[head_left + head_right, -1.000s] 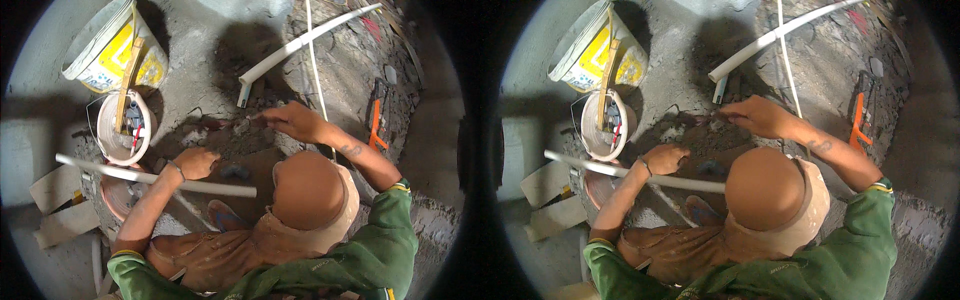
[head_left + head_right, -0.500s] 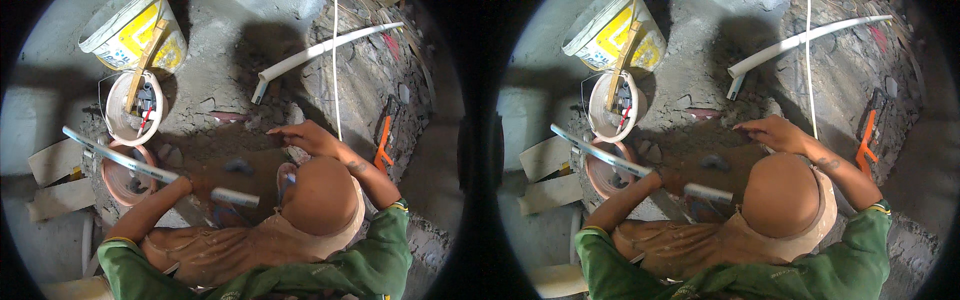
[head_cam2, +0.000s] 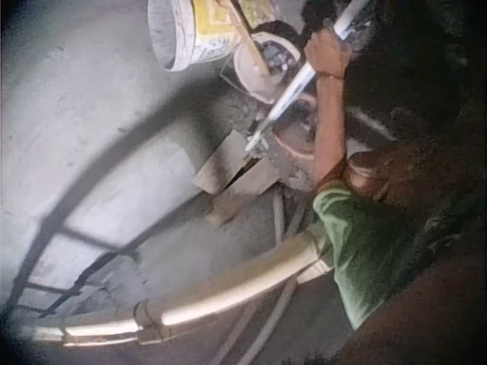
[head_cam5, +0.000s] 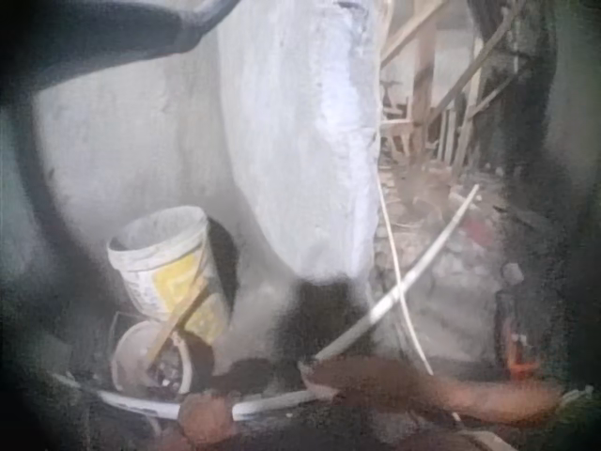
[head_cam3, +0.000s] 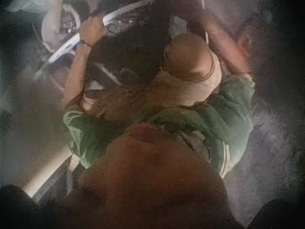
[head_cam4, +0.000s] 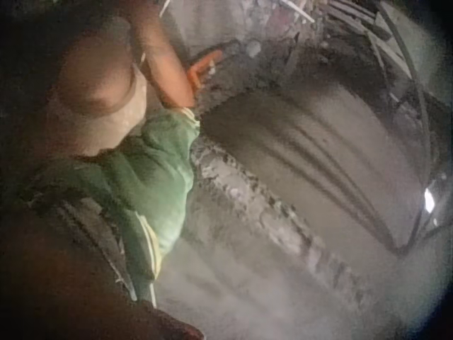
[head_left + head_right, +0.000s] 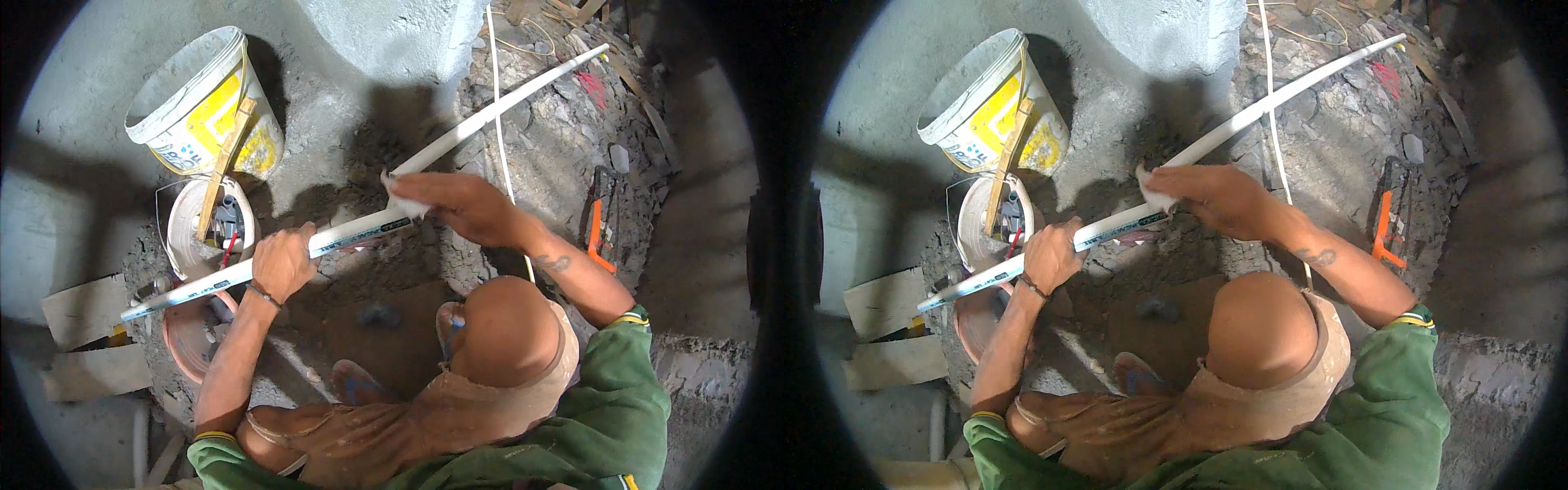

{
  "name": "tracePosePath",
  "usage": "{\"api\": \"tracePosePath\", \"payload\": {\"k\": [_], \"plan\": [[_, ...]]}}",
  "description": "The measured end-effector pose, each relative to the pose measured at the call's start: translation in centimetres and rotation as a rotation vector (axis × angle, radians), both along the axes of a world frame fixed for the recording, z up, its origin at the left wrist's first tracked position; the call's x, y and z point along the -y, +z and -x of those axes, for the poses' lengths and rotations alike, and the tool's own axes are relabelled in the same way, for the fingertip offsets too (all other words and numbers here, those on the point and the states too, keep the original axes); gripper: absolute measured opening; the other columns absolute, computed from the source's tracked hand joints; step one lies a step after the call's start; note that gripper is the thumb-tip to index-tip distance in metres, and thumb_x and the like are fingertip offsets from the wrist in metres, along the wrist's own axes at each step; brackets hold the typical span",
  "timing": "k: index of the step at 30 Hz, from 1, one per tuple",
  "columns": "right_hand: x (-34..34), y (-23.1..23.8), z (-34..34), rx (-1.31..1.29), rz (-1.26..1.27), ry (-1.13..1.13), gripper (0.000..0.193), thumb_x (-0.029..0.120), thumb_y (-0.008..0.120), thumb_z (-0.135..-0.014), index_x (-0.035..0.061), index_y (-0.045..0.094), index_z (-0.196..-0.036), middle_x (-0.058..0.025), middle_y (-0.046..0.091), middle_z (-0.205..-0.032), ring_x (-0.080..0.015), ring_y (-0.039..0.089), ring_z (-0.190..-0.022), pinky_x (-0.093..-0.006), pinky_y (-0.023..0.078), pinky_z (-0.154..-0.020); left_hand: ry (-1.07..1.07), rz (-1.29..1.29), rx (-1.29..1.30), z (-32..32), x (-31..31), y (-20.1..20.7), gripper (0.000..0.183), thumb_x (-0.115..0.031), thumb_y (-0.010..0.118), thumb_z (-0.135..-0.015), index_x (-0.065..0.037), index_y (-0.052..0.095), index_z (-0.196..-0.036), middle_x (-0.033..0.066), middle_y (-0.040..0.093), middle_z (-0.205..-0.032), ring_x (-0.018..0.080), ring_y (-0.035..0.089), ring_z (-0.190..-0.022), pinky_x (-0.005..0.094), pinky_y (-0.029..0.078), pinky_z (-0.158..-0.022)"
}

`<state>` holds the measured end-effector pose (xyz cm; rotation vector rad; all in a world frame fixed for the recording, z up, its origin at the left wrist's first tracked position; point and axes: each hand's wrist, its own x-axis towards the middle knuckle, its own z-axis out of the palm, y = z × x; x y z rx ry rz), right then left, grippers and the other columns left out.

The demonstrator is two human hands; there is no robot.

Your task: The person measures and marks a white PVC pipe, then uses a hacksaw to cut it. They apply glue to a pipe fitting and attach it to the cut pipe.

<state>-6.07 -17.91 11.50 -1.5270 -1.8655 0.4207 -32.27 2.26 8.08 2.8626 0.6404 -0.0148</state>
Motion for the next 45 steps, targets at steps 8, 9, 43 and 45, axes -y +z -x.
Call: {"api": "tracePosePath", "payload": {"k": [8,9,43,45], "plan": [[0.1,0.2,1.2,0.447,0.153,0.026,0.054,0.041,0.046,-0.102,0.0065,0.049,-0.143,-0.0148,0.049,-0.148,-0.0332,0.046,-0.138,-0.0654,0.025,-0.115,0.015,0.000,-0.001,-0.5,-0.4,-0.9,0.028,-0.012,0.071,-0.073,-0.008,0.065,-0.100,0.0177,0.071,-0.084,0.0406,0.069,-0.080,0.0516,0.054,-0.070],[-0.2,0.0,0.8,0.471,0.167,0.030,0.056,0.045,0.044,-0.103,0.0058,0.051,-0.141,-0.0156,0.051,-0.145,-0.0336,0.047,-0.136,-0.0648,0.025,-0.115,0.006,0.010,0.002,-0.6,-0.4,-1.1,0.028,-0.012,0.072,-0.073,-0.008,0.065,-0.100,0.0175,0.071,-0.083,0.0406,0.069,-0.080,0.0518,0.054,-0.069],[-7.3,0.4,2.0,-0.057,1.110,0.211,0.021,0.017,0.077,-0.078,0.0012,0.066,-0.087,-0.0121,0.067,-0.068,-0.0219,0.065,-0.053,-0.0373,0.053,-0.050,-0.041,-0.025,0.223,0.2,0.7,-2.5,0.034,-0.009,0.065,-0.077,-0.012,0.062,-0.110,0.0142,0.067,-0.083,0.0375,0.068,-0.082,0.0496,0.053,-0.071],[-5.2,-3.0,1.2,0.358,0.584,0.240,0.022,0.016,0.076,-0.078,0.0015,0.067,-0.090,-0.0173,0.071,-0.077,-0.0318,0.071,-0.068,-0.0462,0.056,-0.063,-0.042,0.053,0.060,-0.7,0.7,-2.3,0.029,-0.009,0.062,-0.078,-0.011,0.064,-0.107,0.0151,0.068,-0.083,0.0382,0.068,-0.081,0.0504,0.053,-0.069]]}}
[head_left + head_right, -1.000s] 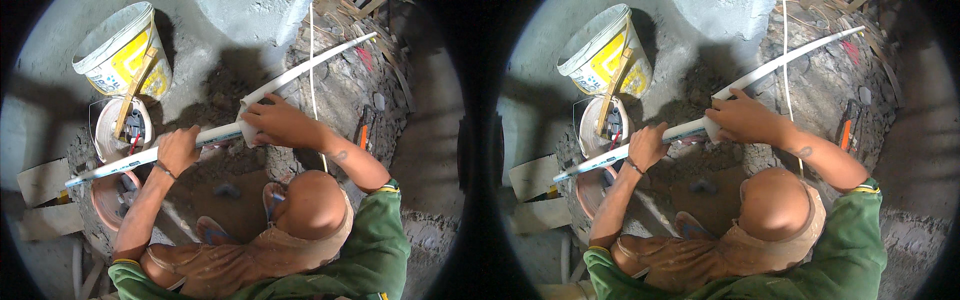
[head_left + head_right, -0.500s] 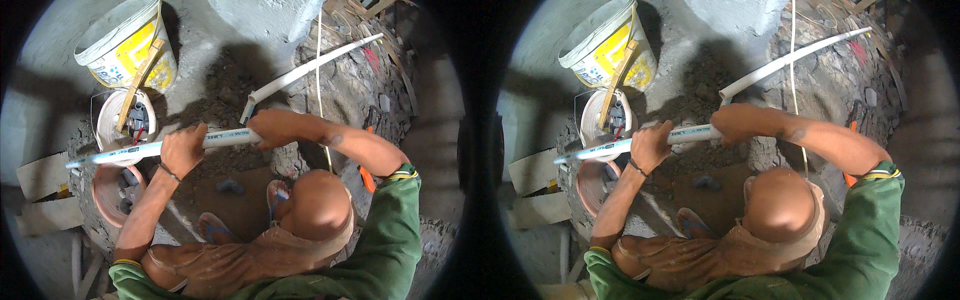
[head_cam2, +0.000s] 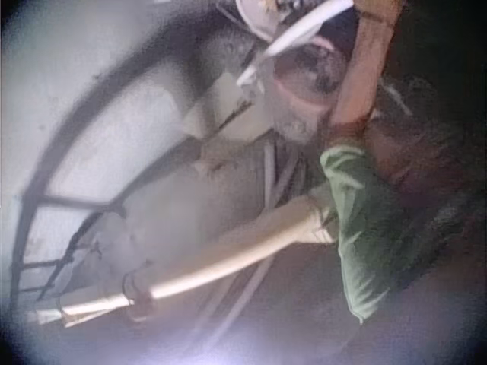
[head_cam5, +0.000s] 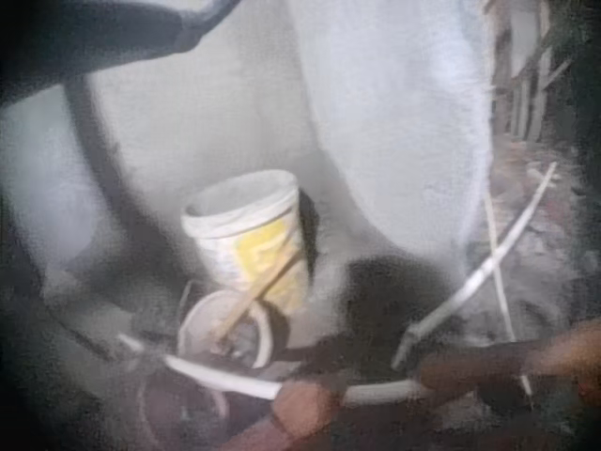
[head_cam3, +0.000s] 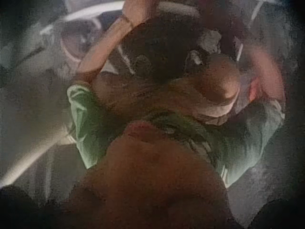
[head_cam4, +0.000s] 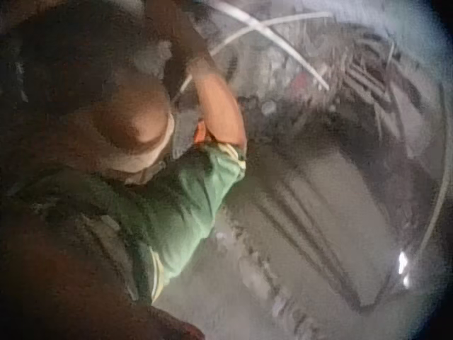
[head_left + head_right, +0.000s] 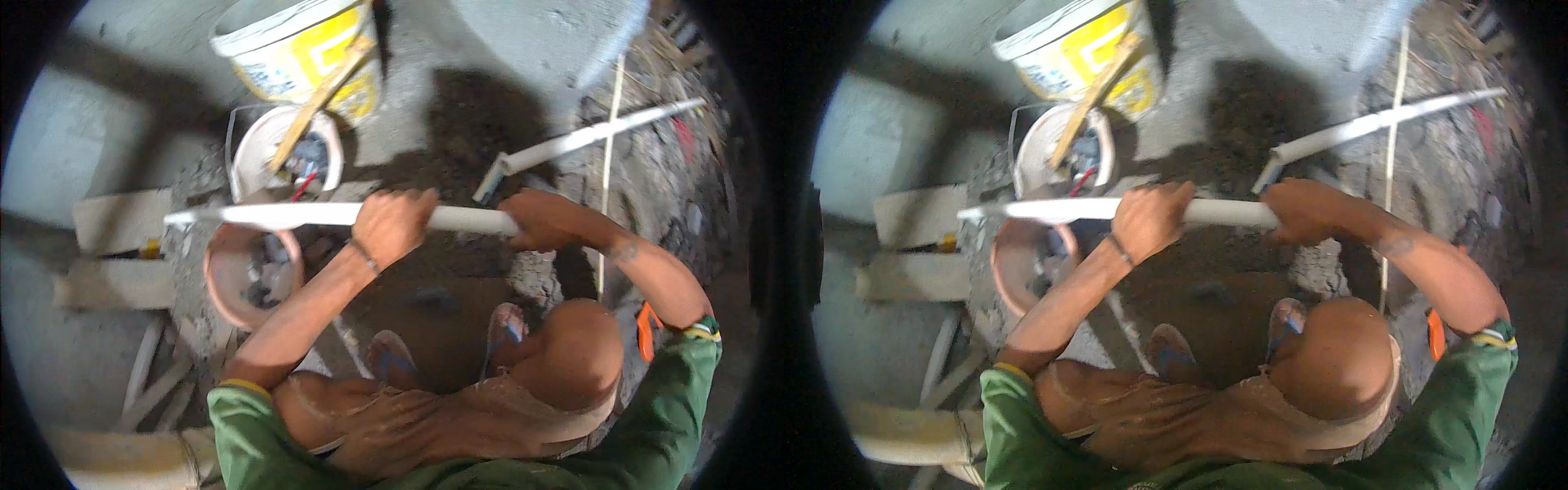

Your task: The person measures and marks a white PVC pipe, then uses a hacksaw to cut it. They apply glue to a pipe fitting and attach it to the cut pipe.

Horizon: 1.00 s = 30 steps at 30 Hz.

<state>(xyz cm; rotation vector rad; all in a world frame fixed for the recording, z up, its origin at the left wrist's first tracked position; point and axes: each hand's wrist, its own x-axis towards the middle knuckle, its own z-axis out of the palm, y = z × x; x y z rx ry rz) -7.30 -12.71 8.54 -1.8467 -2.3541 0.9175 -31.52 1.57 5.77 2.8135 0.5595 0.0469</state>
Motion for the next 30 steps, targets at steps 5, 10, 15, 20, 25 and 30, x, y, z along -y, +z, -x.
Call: {"api": "tracePosePath", "payload": {"k": [5,10,15,20,25,30], "plan": [[-0.6,0.4,2.9,0.246,-0.027,-0.192,0.025,0.012,0.074,-0.077,0.0022,0.064,-0.098,-0.0222,0.070,-0.083,-0.0419,0.069,-0.081,-0.0514,0.056,-0.076,-0.113,0.319,-0.275,0.0,-3.3,0.9,0.019,-0.010,0.065,-0.075,-0.008,0.068,-0.094,0.0157,0.072,-0.086,0.0368,0.070,-0.087,0.0486,0.055,-0.074],[-0.3,-0.8,0.1,0.016,0.124,-0.182,0.024,0.016,0.077,-0.078,0.0020,0.063,-0.091,-0.0137,0.066,-0.069,-0.0299,0.067,-0.060,-0.0423,0.054,-0.057,-0.093,0.134,-0.139,-0.4,-0.9,-0.3,0.031,-0.009,0.067,-0.075,-0.008,0.067,-0.106,0.0137,0.070,-0.084,0.0341,0.071,-0.084,0.0459,0.054,-0.073],[-0.3,2.3,0.2,-0.418,0.735,-0.319,0.029,0.024,0.081,-0.079,0.0021,0.063,-0.086,-0.0039,0.058,-0.058,-0.0116,0.054,-0.043,-0.0267,0.043,-0.040,0.007,0.004,0.016,0.6,1.6,0.1,0.033,-0.009,0.067,-0.074,-0.010,0.064,-0.107,0.0130,0.071,-0.087,0.0363,0.070,-0.086,0.0509,0.054,-0.071],[2.5,-0.8,0.8,0.103,-0.096,-0.072,0.023,0.016,0.073,-0.079,0.0037,0.061,-0.094,-0.0168,0.068,-0.074,-0.0365,0.069,-0.068,-0.0482,0.054,-0.060,-0.115,0.185,-0.070,0.3,0.4,0.2,0.021,-0.010,0.065,-0.072,-0.007,0.068,-0.093,0.0156,0.072,-0.086,0.0369,0.071,-0.083,0.0490,0.055,-0.071],[2.7,-0.2,3.3,0.222,-0.104,-0.197,0.021,0.015,0.069,-0.079,0.0050,0.058,-0.094,-0.0207,0.069,-0.080,-0.0415,0.069,-0.080,-0.0518,0.054,-0.067,-0.161,0.669,-0.623,-1.2,-2.7,0.9,0.045,-0.006,0.062,-0.070,-0.011,0.065,-0.115,0.0180,0.073,-0.095,0.0380,0.071,-0.090,0.0495,0.056,-0.079],[3.2,-1.9,-0.6,-0.203,0.311,-0.095,0.030,0.026,0.079,-0.079,0.0042,0.060,-0.087,-0.0096,0.061,-0.063,-0.0284,0.062,-0.055,-0.0421,0.050,-0.052,-0.193,0.215,-0.128,-0.7,1.0,-0.7,0.065,-0.003,0.061,-0.068,-0.016,0.060,-0.132,0.0174,0.072,-0.096,0.0383,0.069,-0.085,0.0511,0.054,-0.074]]}}
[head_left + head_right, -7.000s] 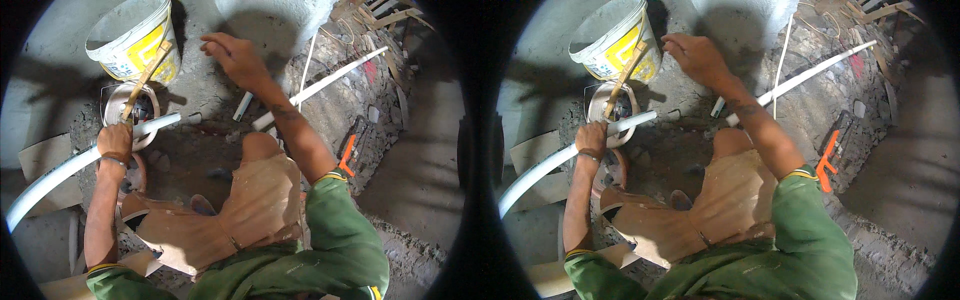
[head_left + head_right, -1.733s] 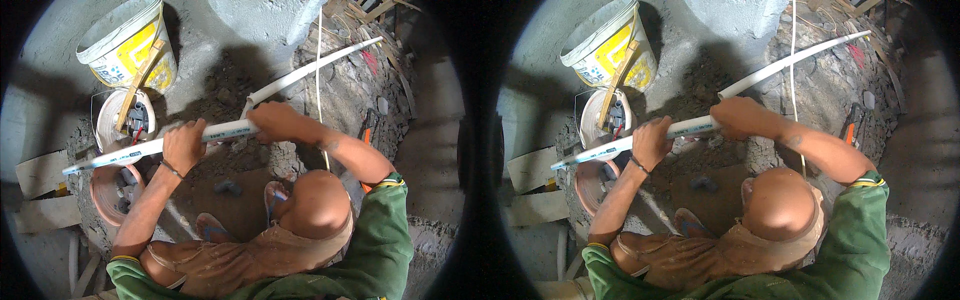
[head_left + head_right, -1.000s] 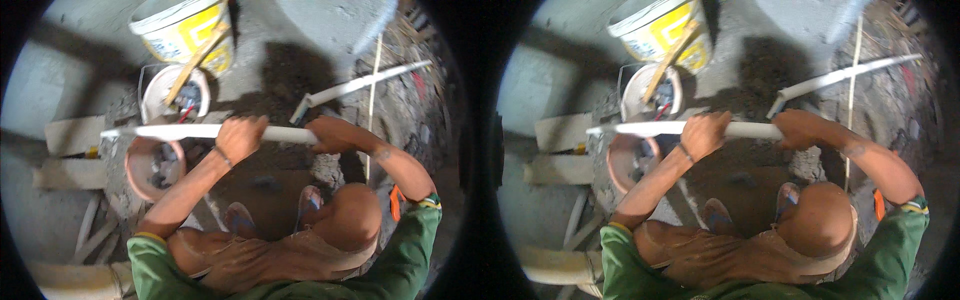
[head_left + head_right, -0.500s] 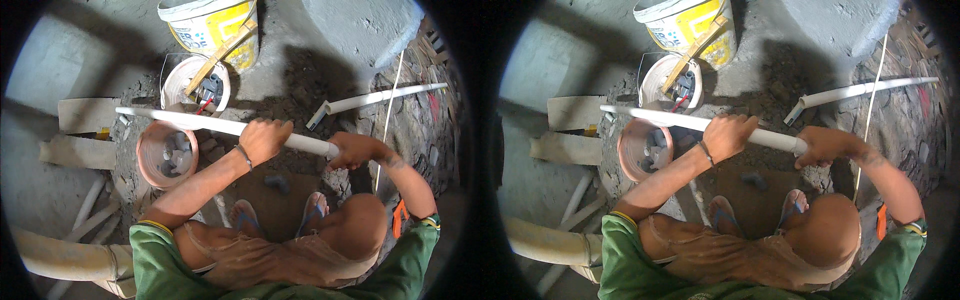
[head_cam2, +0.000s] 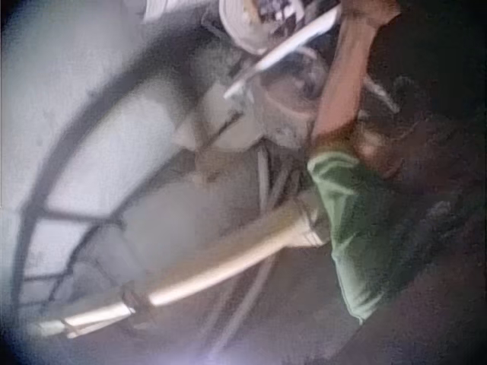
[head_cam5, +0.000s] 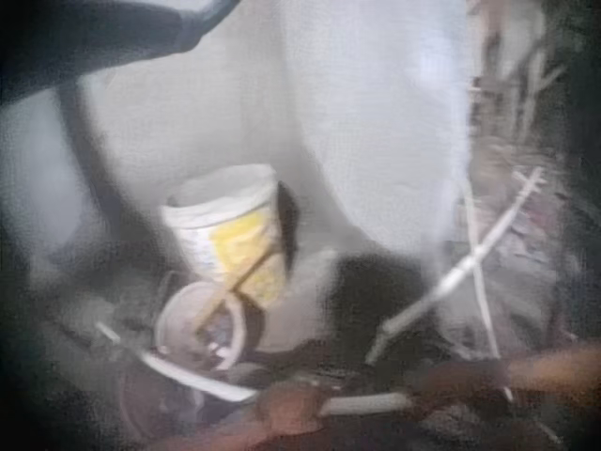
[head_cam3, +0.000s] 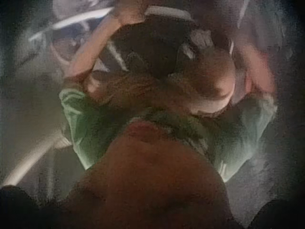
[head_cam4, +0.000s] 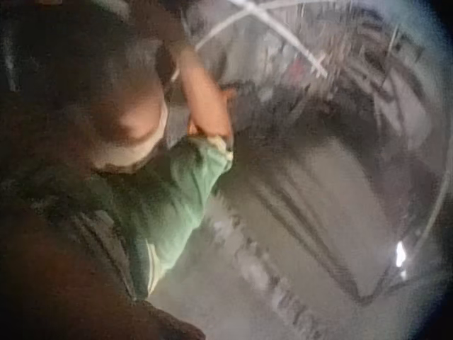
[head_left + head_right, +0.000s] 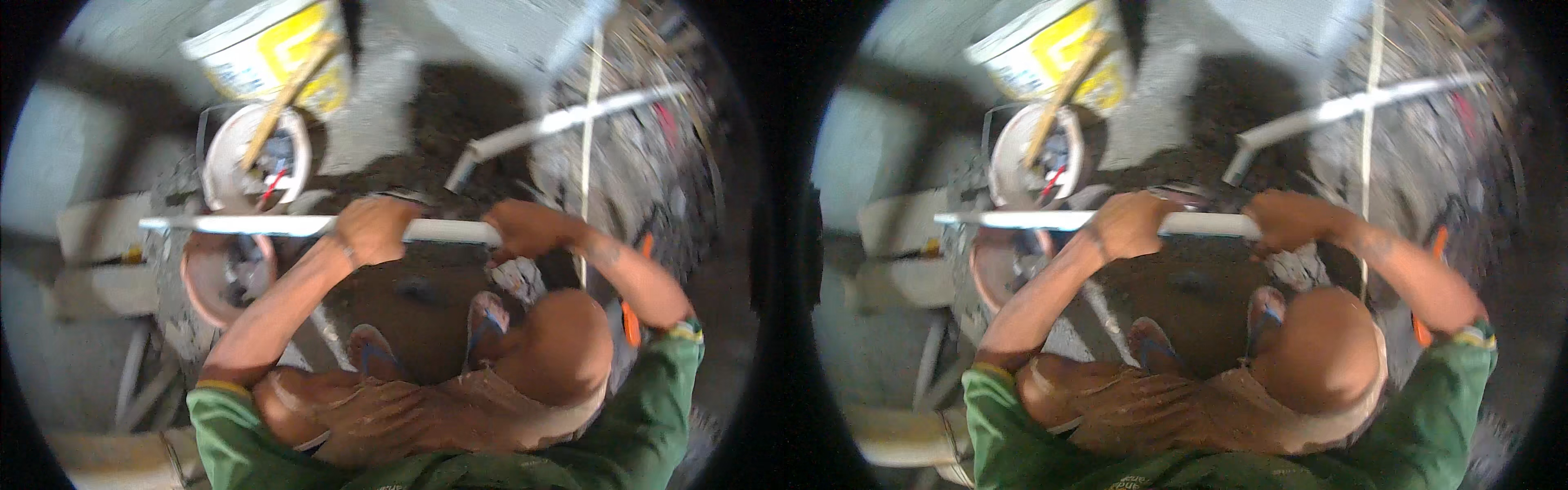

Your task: The person measures and marks a white PVC pipe, then uses a hacksaw to cut it. They apply glue to a pipe fitting and attach it to the cut pipe.

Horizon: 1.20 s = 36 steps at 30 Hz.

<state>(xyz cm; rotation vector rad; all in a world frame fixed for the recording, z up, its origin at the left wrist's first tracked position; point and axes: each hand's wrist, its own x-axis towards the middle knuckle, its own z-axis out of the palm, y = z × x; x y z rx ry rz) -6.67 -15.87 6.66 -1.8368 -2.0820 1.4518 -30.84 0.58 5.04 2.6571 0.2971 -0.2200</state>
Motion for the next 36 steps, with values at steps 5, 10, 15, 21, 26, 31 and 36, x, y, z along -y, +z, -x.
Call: {"api": "tracePosePath", "payload": {"k": [5,10,15,21,26,31,36], "plan": [[-0.2,2.8,-0.2,-0.626,0.569,-0.214,0.041,0.041,0.080,-0.084,0.0031,0.063,-0.085,-0.0020,0.056,-0.062,-0.0050,0.045,-0.042,-0.0229,0.033,-0.036,0.096,-0.320,0.233,1.6,1.7,2.0,0.038,-0.005,0.071,-0.067,-0.013,0.065,-0.104,0.0089,0.067,-0.086,0.0340,0.068,-0.075,0.0464,0.054,-0.066],[-0.8,2.7,0.4,-0.778,0.504,-0.012,0.044,0.043,0.074,-0.090,0.0003,0.063,-0.093,-0.0030,0.058,-0.062,-0.0065,0.047,-0.040,-0.0248,0.035,-0.035,-0.024,-0.362,0.293,2.6,0.0,2.9,0.036,-0.004,0.073,-0.062,-0.012,0.059,-0.094,0.0084,0.061,-0.076,0.0332,0.064,-0.068,0.0457,0.050,-0.060],[-1.6,8.1,-1.0,-0.586,0.325,0.063,0.048,0.042,0.065,-0.096,-0.0021,0.063,-0.116,-0.0082,0.067,-0.070,-0.0114,0.059,-0.047,-0.0271,0.046,-0.040,-0.029,-0.287,0.335,1.6,-1.2,6.0,0.034,-0.003,0.071,-0.063,-0.011,0.058,-0.093,0.0105,0.063,-0.076,0.0350,0.064,-0.068,0.0467,0.049,-0.060],[2.8,11.6,-3.5,-0.840,-0.076,-0.644,0.057,0.043,0.057,-0.101,0.0044,0.052,-0.142,-0.0122,0.072,-0.096,-0.0164,0.068,-0.066,-0.0282,0.060,-0.061,0.118,-0.373,0.610,4.3,-5.7,7.1,0.016,0.002,0.064,-0.065,-0.004,0.061,-0.080,0.0137,0.063,-0.074,0.0358,0.063,-0.068,0.0442,0.049,-0.062],[0.3,9.3,-1.0,-0.937,-0.207,-0.752,0.070,0.061,0.063,-0.092,0.0037,0.056,-0.131,-0.0102,0.063,-0.115,-0.0166,0.066,-0.094,-0.0330,0.057,-0.079,0.190,-0.351,0.620,4.1,-5.9,7.0,0.018,0.006,0.062,-0.068,0.000,0.063,-0.085,0.0169,0.065,-0.077,0.0367,0.066,-0.069,0.0414,0.051,-0.064],[-2.6,9.5,0.8,-0.968,-0.177,-0.593,0.072,0.069,0.060,-0.088,0.0050,0.060,-0.121,-0.0060,0.062,-0.107,-0.0169,0.062,-0.094,-0.0328,0.057,-0.076,0.192,-0.355,0.582,3.7,-5.5,6.9,0.021,0.005,0.066,-0.067,-0.002,0.063,-0.086,0.0174,0.064,-0.075,0.0387,0.065,-0.070,0.0433,0.051,-0.063],[-3.4,11.7,2.2,-0.508,-0.029,-0.283,0.062,0.061,0.062,-0.091,0.0008,0.066,-0.107,-0.0079,0.066,-0.085,-0.0172,0.066,-0.080,-0.0335,0.055,-0.070,0.165,-0.403,0.507,3.5,-4.9,5.5,0.016,0.001,0.066,-0.070,-0.006,0.058,-0.083,0.0160,0.061,-0.069,0.0383,0.063,-0.065,0.0468,0.049,-0.060]]}}
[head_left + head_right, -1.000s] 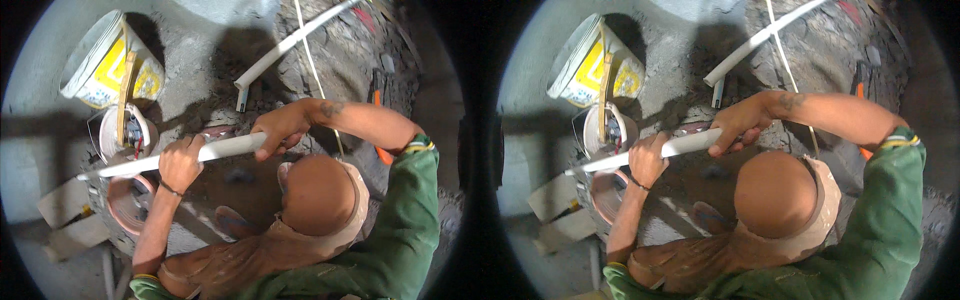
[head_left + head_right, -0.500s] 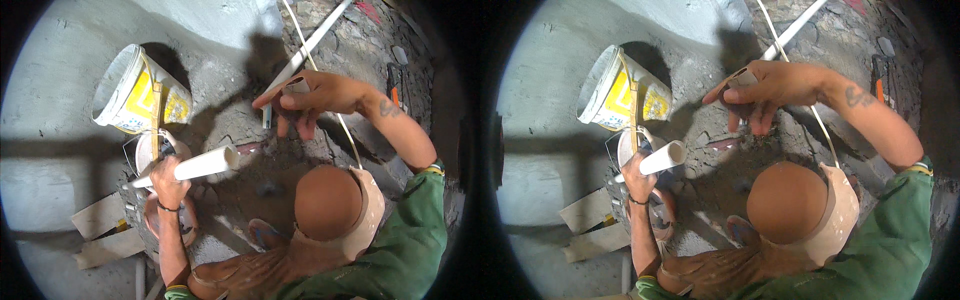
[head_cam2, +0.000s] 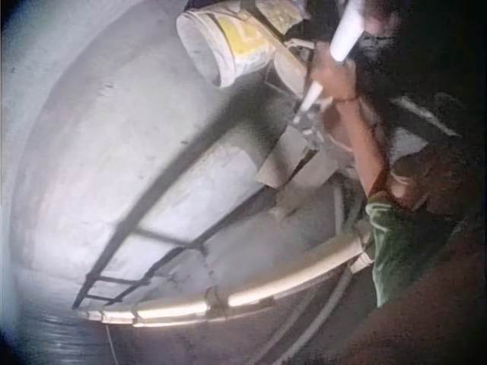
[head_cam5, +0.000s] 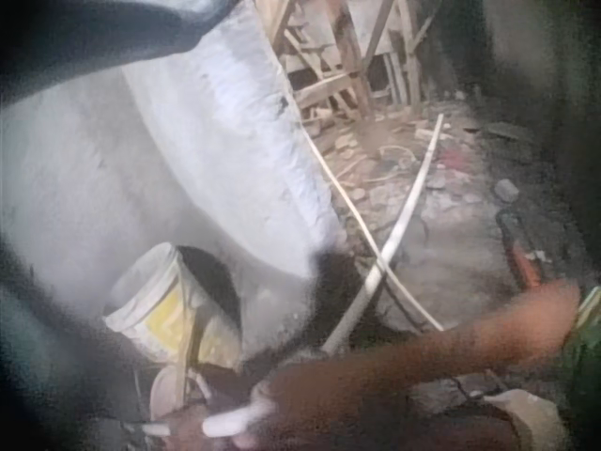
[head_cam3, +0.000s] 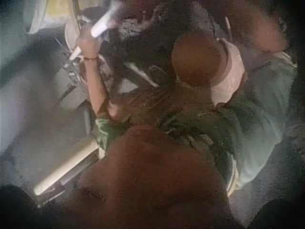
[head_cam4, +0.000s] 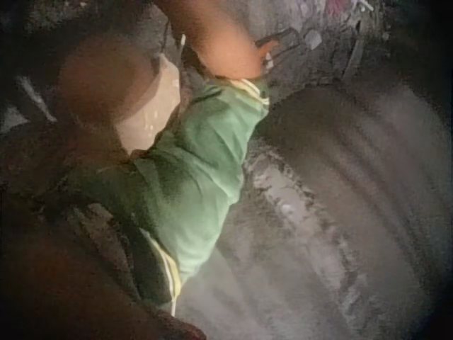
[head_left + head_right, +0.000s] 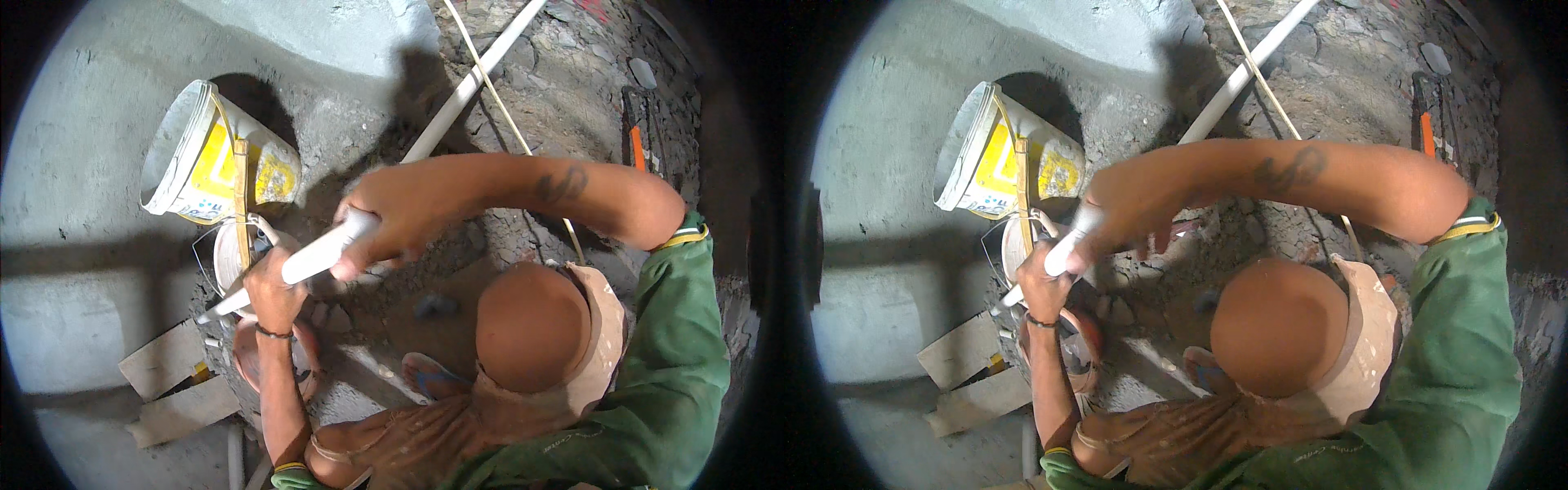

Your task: The person measures and marks a white PVC pipe, then uses a hacksaw to cut it. They apply glue to a pipe fitting and attach it to the cut pipe.

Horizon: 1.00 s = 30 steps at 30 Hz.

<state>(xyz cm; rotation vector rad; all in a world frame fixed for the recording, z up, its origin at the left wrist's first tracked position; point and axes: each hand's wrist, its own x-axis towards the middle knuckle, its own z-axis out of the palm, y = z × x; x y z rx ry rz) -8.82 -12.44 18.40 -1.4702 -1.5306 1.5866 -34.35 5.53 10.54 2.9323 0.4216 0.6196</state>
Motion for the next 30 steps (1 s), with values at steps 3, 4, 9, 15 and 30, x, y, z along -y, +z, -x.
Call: {"api": "tracePosePath", "payload": {"k": [3,4,9,15,30], "plan": [[-1.1,-3.2,1.0,0.424,-0.246,0.119,0.062,0.058,0.061,-0.092,-0.0036,0.066,-0.098,-0.0211,0.068,-0.084,-0.0338,0.070,-0.077,-0.0463,0.054,-0.069,-0.067,0.048,-0.128,-1.1,1.4,-1.1,0.020,-0.001,0.067,-0.069,-0.007,0.059,-0.086,0.0156,0.062,-0.070,0.0383,0.064,-0.066,0.0474,0.051,-0.060],[-1.0,-4.0,1.2,0.561,-0.351,0.153,0.060,0.057,0.060,-0.093,-0.0027,0.066,-0.097,-0.0236,0.069,-0.086,-0.0391,0.070,-0.079,-0.0497,0.054,-0.070,-0.066,0.039,-0.227,-1.5,1.9,-1.1,0.026,-0.002,0.069,-0.068,-0.007,0.062,-0.092,0.0155,0.065,-0.076,0.0384,0.066,-0.070,0.0469,0.052,-0.063],[0.3,-7.2,2.3,0.623,-0.216,0.122,0.053,0.050,0.055,-0.097,0.0029,0.056,-0.120,-0.0252,0.068,-0.101,-0.0460,0.067,-0.091,-0.0540,0.052,-0.082,0.039,-0.057,-0.503,-1.6,2.1,-0.1,0.032,-0.013,0.071,-0.073,-0.011,0.067,-0.105,0.0109,0.071,-0.089,0.0342,0.068,-0.078,0.0489,0.054,-0.074],[1.8,-16.6,1.8,0.448,-0.592,-0.229,0.051,0.038,0.060,-0.098,0.0044,0.047,-0.134,-0.0257,0.059,-0.119,-0.0446,0.061,-0.107,-0.0506,0.049,-0.091,-0.045,-0.297,0.124,-0.3,0.1,12.5,0.039,-0.037,0.070,-0.086,-0.006,0.068,-0.109,0.0134,0.067,-0.100,0.0349,0.061,-0.105,0.0476,0.038,-0.101],[-0.2,-13.1,1.0,0.122,-0.581,-0.497,0.062,0.040,0.056,-0.102,0.0051,0.037,-0.149,-0.0190,0.059,-0.131,-0.0302,0.062,-0.112,-0.0418,0.049,-0.093,0.011,0.847,0.943,-0.3,-3.3,28.6,0.043,-0.046,0.051,-0.104,-0.003,0.052,-0.109,-0.0007,0.044,-0.065,0.0090,0.044,-0.049,0.0249,0.039,-0.043]]}}
